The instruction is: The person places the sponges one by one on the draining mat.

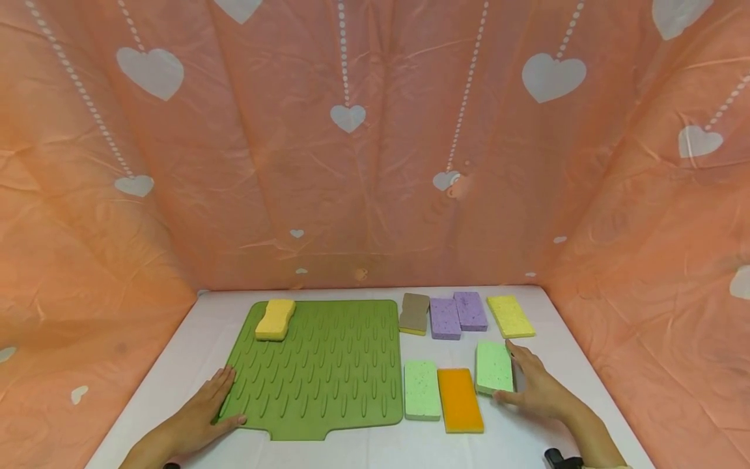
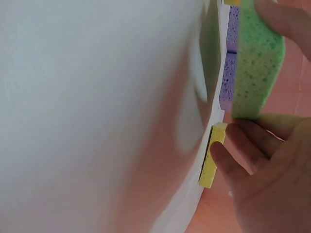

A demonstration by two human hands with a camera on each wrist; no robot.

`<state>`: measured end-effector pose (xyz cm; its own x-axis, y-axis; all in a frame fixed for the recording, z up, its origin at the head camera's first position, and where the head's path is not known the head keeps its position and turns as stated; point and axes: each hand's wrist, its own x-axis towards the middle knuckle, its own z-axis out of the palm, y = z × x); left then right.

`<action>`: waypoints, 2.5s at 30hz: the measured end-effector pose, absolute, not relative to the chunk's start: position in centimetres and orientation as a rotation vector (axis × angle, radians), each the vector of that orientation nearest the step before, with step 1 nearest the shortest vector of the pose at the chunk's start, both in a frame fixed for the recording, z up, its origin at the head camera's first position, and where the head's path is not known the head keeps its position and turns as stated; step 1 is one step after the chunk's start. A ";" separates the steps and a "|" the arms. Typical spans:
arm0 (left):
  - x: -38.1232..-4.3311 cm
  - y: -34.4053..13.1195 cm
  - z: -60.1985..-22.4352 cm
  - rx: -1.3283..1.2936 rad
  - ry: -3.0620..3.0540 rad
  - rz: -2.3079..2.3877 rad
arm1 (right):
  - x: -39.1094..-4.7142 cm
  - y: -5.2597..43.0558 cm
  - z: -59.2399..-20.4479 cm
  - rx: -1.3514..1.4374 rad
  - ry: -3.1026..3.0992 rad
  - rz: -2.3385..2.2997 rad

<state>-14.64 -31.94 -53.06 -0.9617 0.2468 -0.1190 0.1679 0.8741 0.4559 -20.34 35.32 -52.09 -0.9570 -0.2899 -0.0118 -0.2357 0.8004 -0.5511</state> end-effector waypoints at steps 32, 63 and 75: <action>-14.7 -31.9 -53.3 0.349 2.899 0.640 | -23.2 29.7 -50.9 -0.433 3.001 -1.016; -14.8 -32.0 -53.2 0.305 2.859 0.671 | -27.4 20.4 -49.1 -0.656 2.990 -1.079; -14.7 -31.9 -53.1 0.334 2.884 0.675 | -28.7 17.5 -47.6 -0.726 2.986 -1.084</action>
<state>-14.75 -31.90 -53.08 -0.9621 0.2516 -0.1047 0.1790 0.8731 0.4535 -28.72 17.52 -47.57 -0.8942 -0.3680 0.2549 -0.4458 0.6805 -0.5816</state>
